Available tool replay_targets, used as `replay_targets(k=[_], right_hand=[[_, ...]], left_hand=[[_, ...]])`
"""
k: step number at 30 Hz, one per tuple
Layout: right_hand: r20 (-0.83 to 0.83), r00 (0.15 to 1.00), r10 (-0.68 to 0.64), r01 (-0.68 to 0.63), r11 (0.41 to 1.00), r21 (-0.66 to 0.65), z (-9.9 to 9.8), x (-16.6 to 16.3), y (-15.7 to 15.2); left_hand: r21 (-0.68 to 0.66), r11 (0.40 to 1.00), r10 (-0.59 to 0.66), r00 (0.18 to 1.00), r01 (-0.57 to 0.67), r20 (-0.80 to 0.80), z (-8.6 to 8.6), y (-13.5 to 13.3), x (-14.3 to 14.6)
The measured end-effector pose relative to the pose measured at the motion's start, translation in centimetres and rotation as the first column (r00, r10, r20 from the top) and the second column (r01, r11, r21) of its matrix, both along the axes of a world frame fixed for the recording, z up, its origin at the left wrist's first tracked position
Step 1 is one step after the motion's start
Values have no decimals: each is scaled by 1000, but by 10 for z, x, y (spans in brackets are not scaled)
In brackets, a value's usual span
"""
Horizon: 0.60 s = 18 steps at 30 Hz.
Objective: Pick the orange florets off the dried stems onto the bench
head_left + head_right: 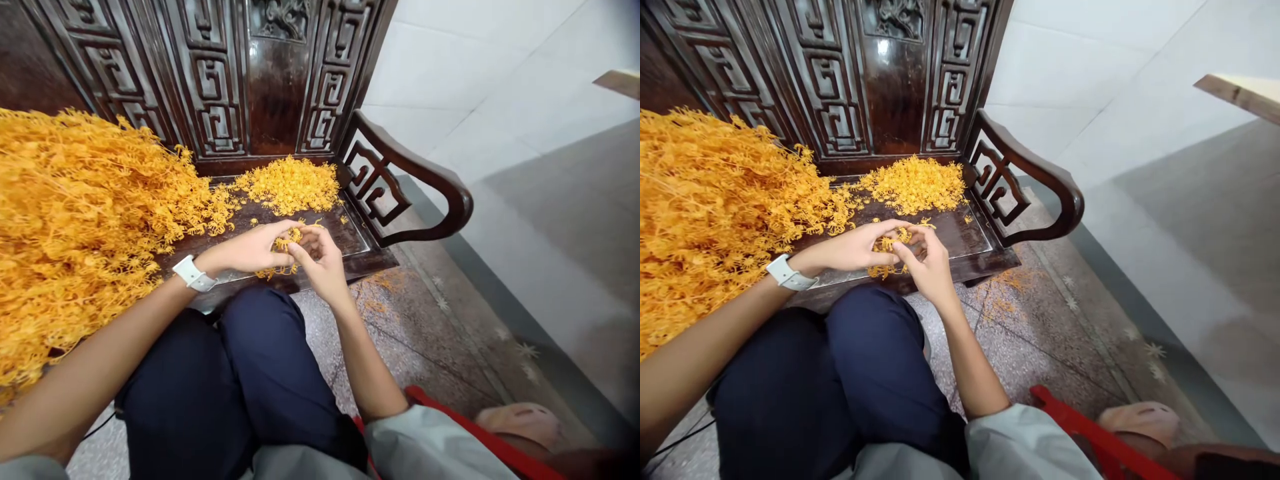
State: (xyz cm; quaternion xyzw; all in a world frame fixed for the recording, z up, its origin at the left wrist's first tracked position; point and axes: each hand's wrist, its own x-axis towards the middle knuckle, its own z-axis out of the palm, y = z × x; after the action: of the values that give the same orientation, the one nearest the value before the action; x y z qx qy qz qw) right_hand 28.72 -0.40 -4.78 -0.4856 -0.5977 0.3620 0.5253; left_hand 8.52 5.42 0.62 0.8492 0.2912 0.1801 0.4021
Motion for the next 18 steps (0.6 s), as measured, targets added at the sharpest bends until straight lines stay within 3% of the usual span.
replay_targets(k=[5,10,13,18], right_hand=[[6,999,-39,39,999,12,0,-1,5],[69,993,97,-97,995,-6,5,6,3],[101,977,186,-185,983,-19,8,9,1],[-44,973,225,-227,973,-40,5,5,2]], left_hand=[[-2,999,-45,999,45,31,5,1,-1],[70,996,59,994,-52,-92,8,-3,-5],[65,997,35,995,-29,-94,8,-6,-6],[23,1000,-17,998,19,-66,6,-7,-4]])
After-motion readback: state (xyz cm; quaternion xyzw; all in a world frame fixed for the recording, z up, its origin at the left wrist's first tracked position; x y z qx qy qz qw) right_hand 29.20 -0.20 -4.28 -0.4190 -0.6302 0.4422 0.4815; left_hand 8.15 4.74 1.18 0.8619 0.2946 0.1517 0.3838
